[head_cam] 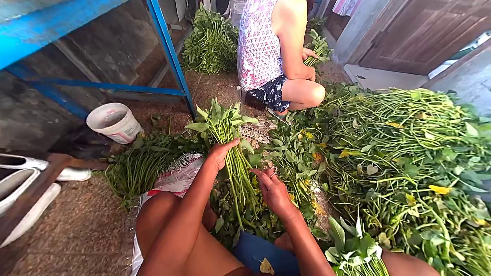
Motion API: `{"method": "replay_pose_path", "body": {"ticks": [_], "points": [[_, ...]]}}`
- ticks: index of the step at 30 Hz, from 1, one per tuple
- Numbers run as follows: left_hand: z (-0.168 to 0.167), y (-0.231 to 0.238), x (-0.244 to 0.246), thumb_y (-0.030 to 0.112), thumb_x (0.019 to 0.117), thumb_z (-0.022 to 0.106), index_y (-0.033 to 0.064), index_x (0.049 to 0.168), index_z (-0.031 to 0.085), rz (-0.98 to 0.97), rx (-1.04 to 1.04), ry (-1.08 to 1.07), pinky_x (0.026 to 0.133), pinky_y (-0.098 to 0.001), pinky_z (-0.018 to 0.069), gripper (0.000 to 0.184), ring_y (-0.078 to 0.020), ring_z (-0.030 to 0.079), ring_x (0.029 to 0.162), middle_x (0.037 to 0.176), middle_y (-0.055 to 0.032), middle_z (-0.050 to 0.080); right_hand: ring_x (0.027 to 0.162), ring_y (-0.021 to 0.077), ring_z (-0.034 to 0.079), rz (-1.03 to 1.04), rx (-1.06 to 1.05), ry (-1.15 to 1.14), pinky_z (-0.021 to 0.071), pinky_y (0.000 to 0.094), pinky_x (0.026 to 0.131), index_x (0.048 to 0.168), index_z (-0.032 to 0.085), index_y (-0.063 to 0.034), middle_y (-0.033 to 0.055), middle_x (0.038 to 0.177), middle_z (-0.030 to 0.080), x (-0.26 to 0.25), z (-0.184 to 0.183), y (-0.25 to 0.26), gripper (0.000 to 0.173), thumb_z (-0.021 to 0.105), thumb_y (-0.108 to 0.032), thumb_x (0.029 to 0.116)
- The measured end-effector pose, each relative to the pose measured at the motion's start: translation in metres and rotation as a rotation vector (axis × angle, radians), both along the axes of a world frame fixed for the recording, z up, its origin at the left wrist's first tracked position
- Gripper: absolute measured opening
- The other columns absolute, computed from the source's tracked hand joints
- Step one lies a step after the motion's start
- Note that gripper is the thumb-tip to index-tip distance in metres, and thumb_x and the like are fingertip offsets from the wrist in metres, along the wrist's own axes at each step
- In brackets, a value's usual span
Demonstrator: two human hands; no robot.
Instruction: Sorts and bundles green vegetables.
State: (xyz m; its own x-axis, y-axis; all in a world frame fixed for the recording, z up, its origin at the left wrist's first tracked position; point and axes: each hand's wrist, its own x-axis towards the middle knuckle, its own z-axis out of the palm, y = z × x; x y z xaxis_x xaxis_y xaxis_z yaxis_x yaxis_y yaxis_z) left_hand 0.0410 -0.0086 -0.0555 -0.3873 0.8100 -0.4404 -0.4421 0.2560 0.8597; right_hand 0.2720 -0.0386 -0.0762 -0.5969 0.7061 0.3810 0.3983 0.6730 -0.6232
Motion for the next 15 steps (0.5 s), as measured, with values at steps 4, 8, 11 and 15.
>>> {"method": "replay_pose_path", "body": {"ticks": [4,8,11,15], "points": [[0.005,0.001,0.002,0.014,0.0962,0.072,-0.0019,0.123,0.061,-0.017,-0.008,-0.021,0.078,-0.0328,0.0604,0.033,-0.0189,0.071,0.084,0.098,-0.012,0.072,0.075,0.0281,0.07,0.007,0.094,-0.039,0.0595,0.0449,0.063,0.126,0.075,-0.0148,0.0167,0.097,0.069,0.006,0.004,0.003,0.036,0.054,-0.004,0.099],[0.005,0.0,0.003,0.011,0.0972,0.069,0.0028,0.127,0.062,-0.053,0.057,-0.007,0.078,-0.0337,0.0597,0.032,-0.0189,0.069,0.085,0.104,-0.0102,0.069,0.084,0.0325,0.069,-0.014,-0.113,-0.062,0.0588,0.0477,0.071,0.138,0.065,-0.0085,0.0234,0.111,0.067,0.012,0.011,0.005,0.041,0.048,-0.009,0.1017],[0.008,-0.001,0.007,0.011,0.0989,0.067,0.0035,0.126,0.061,-0.049,0.107,-0.041,0.079,-0.0348,0.0605,0.029,-0.0194,0.07,0.085,0.102,-0.0104,0.07,0.099,0.0249,0.066,0.021,-0.543,-0.131,0.0536,0.0421,0.091,0.15,0.05,-0.0074,0.0189,0.121,0.066,0.014,0.02,0.016,0.044,0.04,-0.017,0.1077],[0.014,-0.004,0.007,0.009,0.1051,0.055,0.0032,0.12,0.058,-0.063,0.209,-0.131,0.079,-0.0343,0.061,0.016,-0.0195,0.071,0.083,0.097,-0.0106,0.072,0.049,0.0069,0.048,0.171,-0.939,0.096,0.046,0.0253,0.048,0.125,0.054,-0.0046,-0.0023,0.069,0.05,0.006,0.02,0.028,0.031,0.035,-0.022,0.108]]}}
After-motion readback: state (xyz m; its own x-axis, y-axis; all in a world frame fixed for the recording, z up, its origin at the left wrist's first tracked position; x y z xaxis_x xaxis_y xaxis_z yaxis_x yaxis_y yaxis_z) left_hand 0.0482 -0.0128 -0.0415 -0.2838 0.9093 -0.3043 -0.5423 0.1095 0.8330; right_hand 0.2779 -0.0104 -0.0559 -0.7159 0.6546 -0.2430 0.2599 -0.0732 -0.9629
